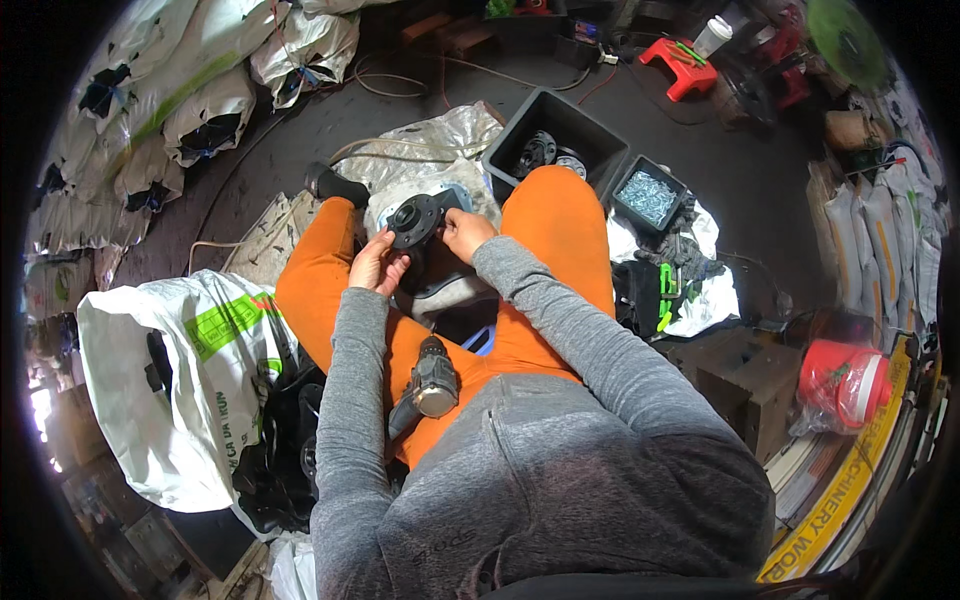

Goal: The person sits on the floor and uses a cordless drill to fasten screws into a black mechanical housing. They repeatedly pick up screws from a nearby bin, align them in the housing, and tighten them with the drill.

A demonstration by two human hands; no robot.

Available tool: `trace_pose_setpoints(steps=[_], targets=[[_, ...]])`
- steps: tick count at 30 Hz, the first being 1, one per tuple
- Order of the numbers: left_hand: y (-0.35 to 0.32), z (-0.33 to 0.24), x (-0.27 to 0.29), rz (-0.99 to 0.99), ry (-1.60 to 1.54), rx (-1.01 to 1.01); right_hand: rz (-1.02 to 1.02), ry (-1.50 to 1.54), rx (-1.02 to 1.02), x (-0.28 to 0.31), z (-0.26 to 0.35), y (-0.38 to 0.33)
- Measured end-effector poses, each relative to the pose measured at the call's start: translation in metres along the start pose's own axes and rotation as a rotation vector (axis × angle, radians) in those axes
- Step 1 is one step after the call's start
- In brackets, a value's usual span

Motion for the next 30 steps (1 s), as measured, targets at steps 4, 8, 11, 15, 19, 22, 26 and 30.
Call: trace_pose_setpoints(steps=[4, 8, 11, 15, 19, 22, 26, 30], targets=[[-0.002, 0.0, 0.0, -0.055, 0.013, 0.002, -0.076, -0.124, 0.168, 0.0, 0.012, -0.016], [-0.006, -0.007, -0.004, -0.1, 0.021, -0.086, -0.077, 0.091, 0.037, 0.006, 0.005, -0.042], [-0.009, -0.003, -0.012, -0.07, 0.093, -0.094, 0.01, 0.145, -0.024, 0.006, -0.002, -0.063], [-0.009, 0.015, -0.027, -0.019, 0.285, -0.02, 0.377, -0.197, -0.006, -0.017, -0.006, -0.088], [-0.008, 0.018, -0.025, -0.069, 0.434, -0.048, 0.309, -0.261, -0.063, -0.022, -0.013, -0.078], [-0.004, 0.015, -0.015, -0.083, 0.48, -0.086, 0.309, -0.216, -0.086, -0.028, -0.017, -0.071], [0.001, 0.014, -0.011, -0.133, 0.537, -0.119, 0.285, -0.028, 0.024, -0.02, -0.01, -0.071], [-0.049, -0.026, -0.026, -0.157, 0.792, -0.275, 0.459, 1.286, -0.587, -0.002, -0.023, -0.092]])
Point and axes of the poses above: each hand's wrist, its own y-axis towards the middle knuckle, its own x-axis out of the back of the hand, z = x × y, the point moved 6 cm from there along y, towards the middle knuckle, and after that the axes turned 1 degree about -z, right-handed, at the moved point
